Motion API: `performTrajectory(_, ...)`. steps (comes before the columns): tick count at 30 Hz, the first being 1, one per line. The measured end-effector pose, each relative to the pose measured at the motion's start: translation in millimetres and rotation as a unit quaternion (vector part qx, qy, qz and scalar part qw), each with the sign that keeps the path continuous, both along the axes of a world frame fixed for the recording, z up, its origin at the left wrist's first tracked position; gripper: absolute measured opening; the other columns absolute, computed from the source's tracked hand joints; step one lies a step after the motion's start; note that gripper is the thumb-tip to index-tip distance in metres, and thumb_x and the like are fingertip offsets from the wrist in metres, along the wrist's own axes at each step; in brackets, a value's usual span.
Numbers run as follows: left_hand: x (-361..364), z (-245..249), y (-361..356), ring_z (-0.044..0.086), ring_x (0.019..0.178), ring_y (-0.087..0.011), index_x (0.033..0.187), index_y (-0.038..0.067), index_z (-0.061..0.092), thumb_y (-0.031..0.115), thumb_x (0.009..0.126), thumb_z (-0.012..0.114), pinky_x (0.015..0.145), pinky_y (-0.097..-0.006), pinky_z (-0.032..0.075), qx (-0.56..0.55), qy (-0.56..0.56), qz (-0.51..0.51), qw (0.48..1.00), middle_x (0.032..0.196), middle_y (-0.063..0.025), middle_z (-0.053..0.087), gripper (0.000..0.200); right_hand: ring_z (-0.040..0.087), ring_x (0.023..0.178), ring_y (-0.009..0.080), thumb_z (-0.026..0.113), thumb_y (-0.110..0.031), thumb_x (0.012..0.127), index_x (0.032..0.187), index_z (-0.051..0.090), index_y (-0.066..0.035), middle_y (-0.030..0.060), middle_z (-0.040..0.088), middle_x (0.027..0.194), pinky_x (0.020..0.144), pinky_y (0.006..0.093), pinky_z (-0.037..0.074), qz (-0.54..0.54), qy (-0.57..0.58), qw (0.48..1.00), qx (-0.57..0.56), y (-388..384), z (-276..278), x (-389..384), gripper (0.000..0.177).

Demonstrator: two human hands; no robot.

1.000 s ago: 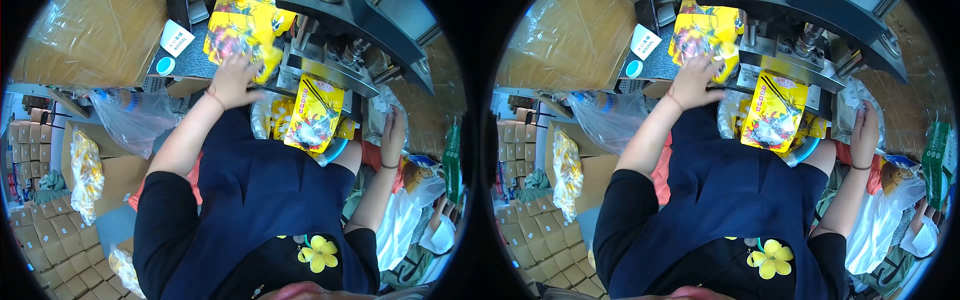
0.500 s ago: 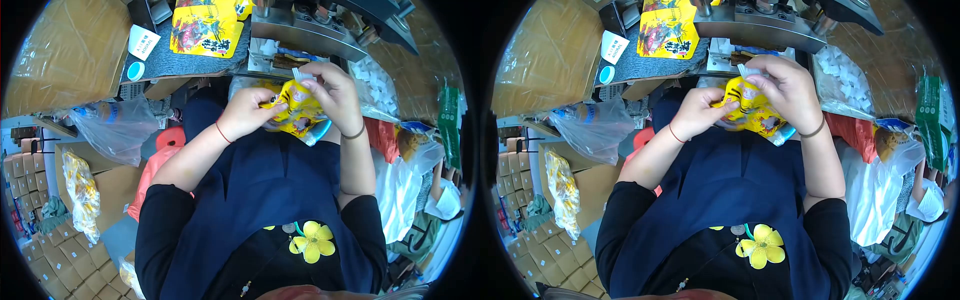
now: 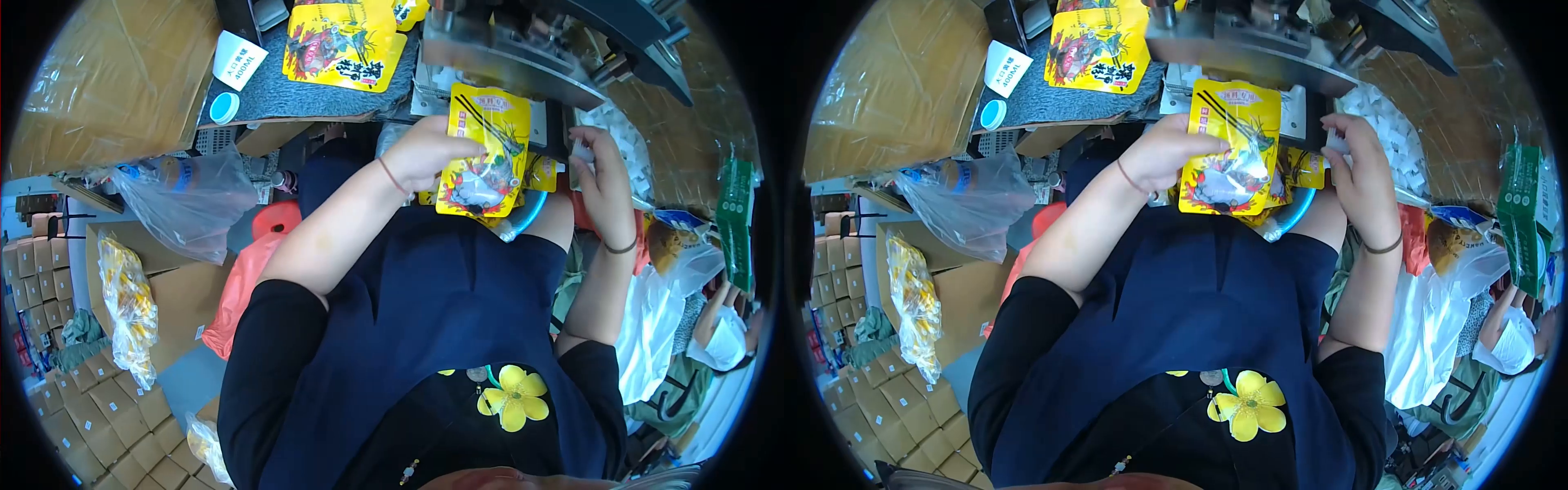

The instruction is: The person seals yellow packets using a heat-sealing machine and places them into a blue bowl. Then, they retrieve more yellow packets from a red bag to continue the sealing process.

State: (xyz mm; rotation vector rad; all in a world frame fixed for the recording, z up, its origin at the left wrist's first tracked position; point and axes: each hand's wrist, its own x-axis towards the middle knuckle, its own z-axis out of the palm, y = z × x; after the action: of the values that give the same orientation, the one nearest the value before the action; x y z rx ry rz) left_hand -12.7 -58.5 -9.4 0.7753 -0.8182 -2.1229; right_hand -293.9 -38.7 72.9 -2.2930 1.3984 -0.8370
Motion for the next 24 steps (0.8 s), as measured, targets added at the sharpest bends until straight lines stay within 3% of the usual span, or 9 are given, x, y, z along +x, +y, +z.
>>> performTrajectory(5, 0, -12, -3, 0.071, 0.095, -0.0213, 0.121, -0.006, 0.056, 0.01, 0.093, 0.071, 0.085, -0.0354, 0.058, -0.13, -0.124, 0.148, 0.973, 0.112, -0.0152, 0.069, 0.036, 0.062, 0.079, 0.0191, 0.074, 0.001, 0.082, 0.112, 0.064, -0.002, 0.0108, 0.065, 0.093, 0.074, 0.0304, 0.051, -0.057, -0.063, 0.996, 0.024, 8, -23, 8, 0.032)
performTrajectory(6, 20, -12, -14, 0.068, 0.089, -0.0204, 0.125, -0.003, 0.049, 0.017, 0.095, 0.071, 0.079, -0.0362, 0.057, -0.336, -0.429, 0.219, 0.809, 0.109, -0.0145, 0.066, 0.042, 0.061, 0.078, 0.018, 0.074, 0.001, 0.082, 0.112, 0.064, -0.001, 0.0106, 0.065, 0.092, 0.072, 0.0301, 0.05, -0.055, -0.075, 0.995, 0.044, 9, -26, 6, 0.031)
performTrajectory(7, 43, -5, -27, 0.067, 0.091, -0.0206, 0.13, -0.001, 0.044, 0.023, 0.096, 0.069, 0.077, -0.0367, 0.055, -0.326, -0.435, 0.266, 0.796, 0.108, -0.0155, 0.065, 0.048, 0.06, 0.076, 0.0169, 0.075, 0.0, 0.083, 0.112, 0.063, -0.001, 0.0103, 0.065, 0.091, 0.071, 0.0298, 0.05, -0.056, -0.087, 0.992, 0.065, 9, -29, 2, 0.031)
performTrajectory(8, 61, 16, -31, 0.064, 0.105, -0.0296, 0.135, -0.002, 0.039, 0.027, 0.096, 0.067, 0.09, -0.0429, 0.052, -0.404, -0.504, 0.344, 0.681, 0.12, -0.0224, 0.06, 0.056, 0.059, 0.075, 0.0158, 0.075, 0.0, 0.084, 0.111, 0.063, -0.001, 0.0101, 0.064, 0.09, 0.069, 0.0294, 0.049, -0.058, -0.098, 0.99, 0.088, 10, -32, 0, 0.03)
performTrajectory(9, 93, 10, -51, 0.053, 0.125, -0.0398, 0.142, -0.002, 0.038, 0.033, 0.094, 0.068, 0.105, -0.0484, 0.043, -0.562, -0.606, 0.36, 0.433, 0.132, -0.0292, 0.052, 0.066, 0.059, 0.074, 0.0163, 0.072, -0.004, 0.088, 0.11, 0.063, 0.0, 0.0096, 0.064, 0.088, 0.07, 0.0305, 0.049, -0.054, -0.068, 0.993, 0.077, 11, -28, 0, 0.024)
performTrajectory(10, 114, 12, -55, 0.041, 0.136, -0.0448, 0.148, 0.002, 0.04, 0.037, 0.09, 0.071, 0.114, -0.0516, 0.033, -0.533, -0.703, 0.281, 0.378, 0.144, -0.0291, 0.044, 0.074, 0.06, 0.075, 0.017, 0.07, -0.005, 0.09, 0.109, 0.063, 0.0, 0.01, 0.065, 0.089, 0.07, 0.0311, 0.049, -0.059, -0.057, 0.994, 0.065, 12, -25, 1, 0.021)
performTrajectory(15, 123, 9, 4, 0.054, 0.125, -0.0353, 0.141, 0.01, 0.054, 0.032, 0.085, 0.076, 0.106, -0.0498, 0.042, -0.604, -0.696, 0.046, 0.386, 0.137, -0.0166, 0.056, 0.064, 0.064, 0.081, 0.0257, 0.057, -0.009, 0.098, 0.107, 0.064, 0.001, 0.014, 0.065, 0.091, 0.075, 0.0355, 0.05, -0.044, -0.076, 0.996, 0.006, 8, -19, 9, 0.015)
performTrajectory(19, 118, 8, 16, 0.069, 0.094, -0.0305, 0.111, 0.002, 0.071, 0.013, 0.087, 0.072, 0.081, -0.0375, 0.054, -0.431, -0.533, 0.197, 0.701, 0.093, -0.0175, 0.07, 0.027, 0.064, 0.087, 0.0369, 0.054, -0.008, 0.098, 0.104, 0.063, 0.002, 0.0191, 0.065, 0.095, 0.078, 0.0381, 0.051, 0.021, -0.064, 0.998, -0.001, 4, -22, 39, 0.015)
performTrajectory(24, 64, 16, 38, 0.07, 0.074, -0.0104, 0.097, -0.006, 0.071, 0.009, 0.092, 0.073, 0.066, -0.0247, 0.056, -0.369, -0.39, 0.109, 0.836, 0.083, -0.0057, 0.071, 0.015, 0.064, 0.082, 0.0293, 0.062, -0.009, 0.096, 0.106, 0.064, 0.002, 0.0145, 0.066, 0.092, 0.076, 0.0349, 0.051, 0.084, -0.146, 0.984, 0.051, 1, -12, 62, 0.015)
